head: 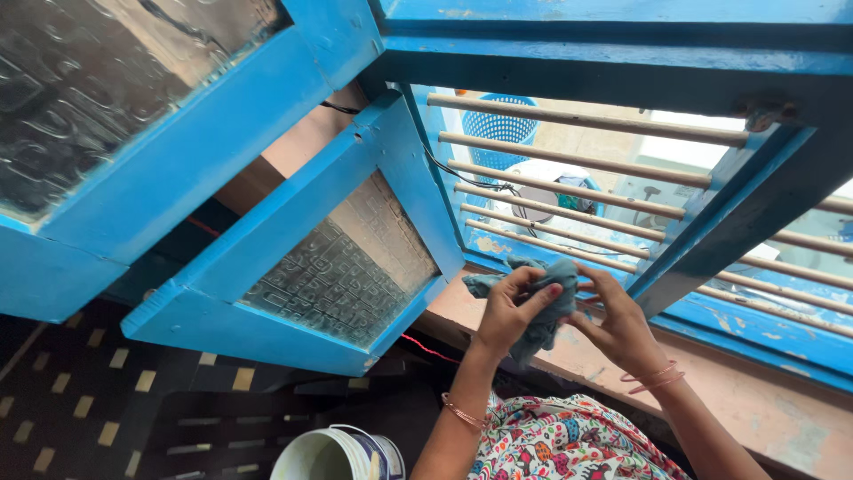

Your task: The person wipes the glass panes and metal bars of a blue window frame using a cloth. They clean the horizontal bars and the textured glass sections, occasionally dipping the cloth into a bucket of water placed on the floor.

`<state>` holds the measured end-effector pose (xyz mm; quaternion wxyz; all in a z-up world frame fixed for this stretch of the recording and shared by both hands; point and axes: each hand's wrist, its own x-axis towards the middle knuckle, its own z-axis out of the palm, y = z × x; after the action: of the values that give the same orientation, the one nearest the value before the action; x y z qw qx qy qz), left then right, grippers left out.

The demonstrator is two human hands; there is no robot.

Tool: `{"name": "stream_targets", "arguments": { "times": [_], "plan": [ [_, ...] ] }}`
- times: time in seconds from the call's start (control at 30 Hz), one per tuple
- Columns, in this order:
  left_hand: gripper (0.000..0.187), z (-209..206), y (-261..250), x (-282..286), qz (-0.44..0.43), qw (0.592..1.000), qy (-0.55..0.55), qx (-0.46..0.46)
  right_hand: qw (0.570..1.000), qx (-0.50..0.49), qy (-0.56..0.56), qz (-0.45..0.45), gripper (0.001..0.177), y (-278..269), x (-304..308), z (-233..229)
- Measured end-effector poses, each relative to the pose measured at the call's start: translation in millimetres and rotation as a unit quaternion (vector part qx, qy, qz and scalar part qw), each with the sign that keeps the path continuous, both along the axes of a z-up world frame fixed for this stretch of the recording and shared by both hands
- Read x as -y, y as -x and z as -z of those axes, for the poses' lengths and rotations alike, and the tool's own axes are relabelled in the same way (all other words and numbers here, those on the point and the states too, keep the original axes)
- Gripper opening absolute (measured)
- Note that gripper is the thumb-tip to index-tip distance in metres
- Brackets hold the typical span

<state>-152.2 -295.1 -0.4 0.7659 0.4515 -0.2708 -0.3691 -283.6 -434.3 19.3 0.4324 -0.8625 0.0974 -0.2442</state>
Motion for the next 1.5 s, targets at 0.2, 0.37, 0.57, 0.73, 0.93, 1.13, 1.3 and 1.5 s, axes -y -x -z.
{"name": "stream_targets", "arguments": {
  "times": [0.2, 0.37, 0.57, 0.73, 0.93, 1.13, 1.3, 1.5],
  "plan": [
    [0.018, 3, -10, 11, -0.082, 0.995, 0.001, -0.056, 0.999, 0.003, -0.031, 0.011, 0.043, -7, 18, 16],
    [0.019, 10, -3, 14, -0.177, 0.983, -0.035, -0.039, 0.996, -0.022, -0.083, 0.027, 0.021, -13, 43, 24],
    [0.02, 18, -7, 5, -0.29, 0.956, -0.009, -0.037, 0.996, 0.046, -0.079, -0.018, 0.019, -26, 60, -5],
    [0.019, -2, -34, -29, -0.341, 0.921, -0.006, -0.185, 0.963, -0.234, 0.11, -0.069, 0.032, -35, 49, -39],
    [0.03, -12, -23, -21, -0.213, 0.97, 0.037, -0.112, 0.972, 0.036, -0.05, -0.229, 0.054, -60, -13, -9],
    [0.032, -53, -29, -69, -0.33, 0.931, -0.094, 0.125, 0.982, -0.132, -0.006, -0.136, 0.026, -80, -23, 8],
    [0.028, -84, -55, -129, -0.546, 0.718, -0.196, 0.386, 0.992, 0.073, 0.045, -0.087, 0.02, -108, -49, -33],
    [0.05, -66, -116, -163, -0.614, 0.339, -0.357, 0.616, 0.901, 0.375, 0.217, -0.033, 0.02, -177, -89, -98]
  ]
}}
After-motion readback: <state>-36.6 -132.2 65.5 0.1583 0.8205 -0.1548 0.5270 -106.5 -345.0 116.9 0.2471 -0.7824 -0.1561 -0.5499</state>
